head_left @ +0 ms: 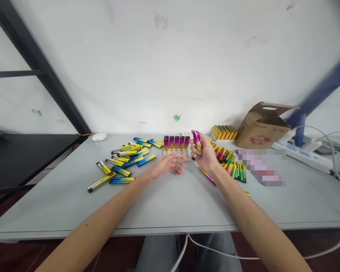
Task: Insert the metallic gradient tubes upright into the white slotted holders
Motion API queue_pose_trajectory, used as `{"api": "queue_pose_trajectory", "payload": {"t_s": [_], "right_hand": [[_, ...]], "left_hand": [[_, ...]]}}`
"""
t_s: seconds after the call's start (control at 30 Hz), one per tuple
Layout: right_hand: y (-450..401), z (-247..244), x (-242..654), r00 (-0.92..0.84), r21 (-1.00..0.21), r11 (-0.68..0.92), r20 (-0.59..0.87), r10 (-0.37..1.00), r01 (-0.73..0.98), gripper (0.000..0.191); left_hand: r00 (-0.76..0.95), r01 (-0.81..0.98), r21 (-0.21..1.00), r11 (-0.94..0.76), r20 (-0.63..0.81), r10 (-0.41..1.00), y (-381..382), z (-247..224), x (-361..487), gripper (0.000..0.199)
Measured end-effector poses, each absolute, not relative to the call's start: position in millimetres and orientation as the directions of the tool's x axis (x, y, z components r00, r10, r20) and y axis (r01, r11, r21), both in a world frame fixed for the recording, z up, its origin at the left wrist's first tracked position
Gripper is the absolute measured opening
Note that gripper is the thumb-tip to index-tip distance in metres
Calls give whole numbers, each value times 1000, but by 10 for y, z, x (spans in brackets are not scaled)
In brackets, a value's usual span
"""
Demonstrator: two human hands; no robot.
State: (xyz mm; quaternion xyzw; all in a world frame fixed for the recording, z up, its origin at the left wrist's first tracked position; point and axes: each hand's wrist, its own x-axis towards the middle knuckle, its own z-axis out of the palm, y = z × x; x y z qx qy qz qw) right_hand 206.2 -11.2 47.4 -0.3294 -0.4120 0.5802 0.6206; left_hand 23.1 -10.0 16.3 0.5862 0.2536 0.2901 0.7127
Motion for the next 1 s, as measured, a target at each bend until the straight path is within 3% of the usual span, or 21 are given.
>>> {"api": "queue_pose_trajectory", "payload": {"t_s": [0.3, 0.63, 0.8, 1.0], "right_hand": [[-167, 409, 1972, -153, -936, 78, 138, 979, -344, 34], [-199, 355, 1900, -204, -951, 85, 151, 967, -297, 29], [-185, 376, 1931, -260, -928, 31, 135, 956, -371, 30], [-176, 415, 1972, -171, -897, 29, 116, 978, -441, 31]], "left_hand": [[674, -36, 991, 130, -72, 735, -139, 209, 262, 64], [581, -2, 994, 109, -87, 809, -89, 127, 280, 48], [558, 13, 994, 104, -94, 825, -68, 109, 263, 51], [546, 9, 993, 116, -102, 832, -61, 112, 262, 57]]}}
